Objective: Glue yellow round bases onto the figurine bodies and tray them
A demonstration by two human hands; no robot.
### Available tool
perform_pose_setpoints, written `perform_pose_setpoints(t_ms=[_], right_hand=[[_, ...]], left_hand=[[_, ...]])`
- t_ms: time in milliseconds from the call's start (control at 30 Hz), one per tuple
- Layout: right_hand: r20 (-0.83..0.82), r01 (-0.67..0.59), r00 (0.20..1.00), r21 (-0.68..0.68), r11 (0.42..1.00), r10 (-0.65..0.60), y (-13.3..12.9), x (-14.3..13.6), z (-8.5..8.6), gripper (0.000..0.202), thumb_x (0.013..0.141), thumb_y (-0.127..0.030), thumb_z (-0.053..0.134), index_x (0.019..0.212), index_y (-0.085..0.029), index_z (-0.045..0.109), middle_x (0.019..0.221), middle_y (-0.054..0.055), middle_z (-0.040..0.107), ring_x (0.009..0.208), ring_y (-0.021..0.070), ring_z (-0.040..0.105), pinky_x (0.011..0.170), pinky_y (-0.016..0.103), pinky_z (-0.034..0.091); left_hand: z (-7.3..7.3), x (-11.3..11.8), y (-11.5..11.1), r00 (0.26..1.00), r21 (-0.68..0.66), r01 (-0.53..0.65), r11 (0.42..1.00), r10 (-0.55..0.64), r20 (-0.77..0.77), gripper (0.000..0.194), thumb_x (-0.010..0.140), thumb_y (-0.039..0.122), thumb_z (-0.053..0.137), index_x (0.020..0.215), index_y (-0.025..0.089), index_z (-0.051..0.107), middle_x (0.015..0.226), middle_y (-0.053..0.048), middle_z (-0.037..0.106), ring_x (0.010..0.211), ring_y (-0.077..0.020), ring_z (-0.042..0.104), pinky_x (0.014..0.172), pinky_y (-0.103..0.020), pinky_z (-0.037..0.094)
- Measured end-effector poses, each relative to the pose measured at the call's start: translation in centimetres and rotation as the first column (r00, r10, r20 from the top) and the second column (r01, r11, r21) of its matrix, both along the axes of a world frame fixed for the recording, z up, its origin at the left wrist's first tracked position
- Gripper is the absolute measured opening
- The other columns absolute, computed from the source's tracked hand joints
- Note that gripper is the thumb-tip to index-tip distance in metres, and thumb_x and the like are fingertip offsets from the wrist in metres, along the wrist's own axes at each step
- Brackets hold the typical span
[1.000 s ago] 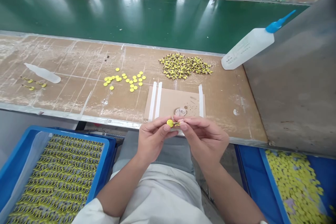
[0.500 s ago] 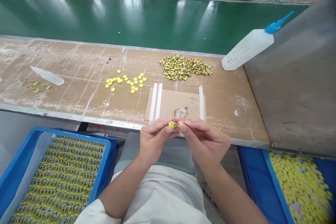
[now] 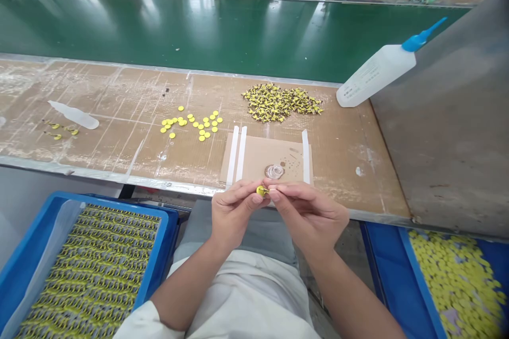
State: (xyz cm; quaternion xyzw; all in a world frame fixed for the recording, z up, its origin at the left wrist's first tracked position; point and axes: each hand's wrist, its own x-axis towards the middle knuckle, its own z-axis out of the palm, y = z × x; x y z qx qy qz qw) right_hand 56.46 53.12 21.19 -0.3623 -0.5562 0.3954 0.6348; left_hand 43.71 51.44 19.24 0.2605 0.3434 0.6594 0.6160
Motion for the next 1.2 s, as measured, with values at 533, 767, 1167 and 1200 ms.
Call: perform_pose_setpoints(t_ms=[533,767,1167,1200], right_hand=[[0.002,-0.037,0.999,-0.083,0.996,0.037,0.2,-0.2,0.6,0.018,0.086,-0.006,0.079,0.093,-0.022,0.078,0.095,0.007,0.076,0.089,0.0249,0.075,0.076,0.034,0.068],[-0.137,-0.204,0.977,-0.406,0.891,0.161,0.0,0.3,2.9,0.012,0.081,-0.022,0.090,0.082,-0.018,0.079,0.086,0.008,0.077,0.073,0.0220,0.076,0.065,0.026,0.068],[-0.263,-0.474,0.880,-0.453,0.755,0.395,0.0,1.6,2.8,0.012,0.079,-0.021,0.089,0.086,-0.019,0.079,0.088,0.009,0.077,0.078,0.0225,0.076,0.072,0.028,0.066],[-0.257,-0.480,0.877,-0.447,0.755,0.405,0.1,1.7,2.8,0.012,0.079,-0.021,0.089,0.086,-0.019,0.079,0.087,0.009,0.077,0.076,0.0222,0.076,0.071,0.028,0.066]], left_hand=[[0.0,-0.4,-0.3,0.995,-0.002,-0.054,0.999,0.053,-0.086,0.021,0.077,0.023,0.085,0.097,0.027,0.083,0.087,-0.005,0.076,0.082,-0.0169,0.074,0.074,-0.029,0.067],[0.5,-1.7,-0.3,0.972,0.186,-0.051,0.981,0.092,-0.217,0.023,0.069,0.015,0.090,0.087,0.026,0.084,0.074,-0.003,0.078,0.066,-0.0136,0.073,0.062,-0.021,0.063],[1.1,-3.0,-0.2,0.904,0.504,0.046,0.862,0.178,-0.388,0.052,0.061,0.021,0.095,0.110,0.025,0.077,0.079,0.000,0.072,0.065,-0.0119,0.068,0.060,-0.021,0.059],[1.1,-3.1,-0.3,0.889,0.554,0.055,0.831,0.212,-0.407,0.059,0.062,0.018,0.094,0.117,0.026,0.074,0.079,0.000,0.071,0.064,-0.0115,0.067,0.059,-0.020,0.059]])
